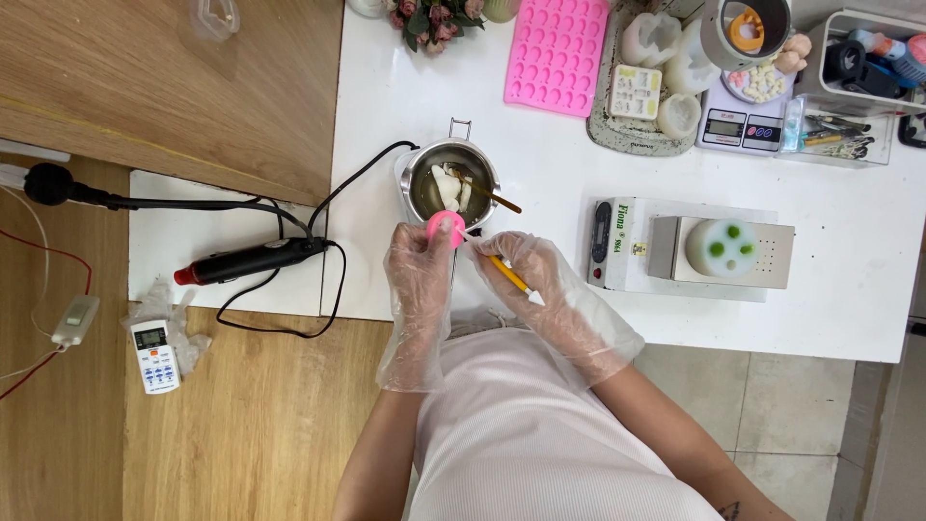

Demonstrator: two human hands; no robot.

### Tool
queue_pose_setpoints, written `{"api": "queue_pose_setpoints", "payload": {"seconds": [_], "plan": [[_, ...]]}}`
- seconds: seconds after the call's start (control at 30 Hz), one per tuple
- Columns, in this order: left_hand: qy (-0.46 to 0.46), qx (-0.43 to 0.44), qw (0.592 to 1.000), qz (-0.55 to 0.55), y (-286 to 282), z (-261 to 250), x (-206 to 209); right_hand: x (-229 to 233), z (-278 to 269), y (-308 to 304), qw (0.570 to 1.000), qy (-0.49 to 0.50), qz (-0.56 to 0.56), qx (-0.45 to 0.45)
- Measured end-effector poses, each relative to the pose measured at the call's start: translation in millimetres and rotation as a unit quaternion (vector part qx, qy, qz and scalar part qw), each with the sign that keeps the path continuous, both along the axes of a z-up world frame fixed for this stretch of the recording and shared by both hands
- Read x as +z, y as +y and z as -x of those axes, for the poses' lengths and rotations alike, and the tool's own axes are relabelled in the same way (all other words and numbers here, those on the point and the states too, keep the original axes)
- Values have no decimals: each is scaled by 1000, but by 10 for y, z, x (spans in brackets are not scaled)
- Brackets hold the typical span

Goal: Preparing wax and silicone molds to make candles at a workbench.

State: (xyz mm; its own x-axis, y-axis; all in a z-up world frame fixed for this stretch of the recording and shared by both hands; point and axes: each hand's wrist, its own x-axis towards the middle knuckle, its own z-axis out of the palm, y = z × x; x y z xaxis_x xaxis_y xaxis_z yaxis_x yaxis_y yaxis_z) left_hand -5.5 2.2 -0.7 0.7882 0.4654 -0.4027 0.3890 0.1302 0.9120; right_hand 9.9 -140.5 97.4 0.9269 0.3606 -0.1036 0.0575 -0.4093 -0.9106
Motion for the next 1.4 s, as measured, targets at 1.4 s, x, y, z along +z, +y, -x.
{"api": "queue_pose_setpoints", "payload": {"seconds": [1.4], "plan": [[2,22,990,-138,336,-53,-213,-3079,-397,-699,950,173,-70,-250]]}}
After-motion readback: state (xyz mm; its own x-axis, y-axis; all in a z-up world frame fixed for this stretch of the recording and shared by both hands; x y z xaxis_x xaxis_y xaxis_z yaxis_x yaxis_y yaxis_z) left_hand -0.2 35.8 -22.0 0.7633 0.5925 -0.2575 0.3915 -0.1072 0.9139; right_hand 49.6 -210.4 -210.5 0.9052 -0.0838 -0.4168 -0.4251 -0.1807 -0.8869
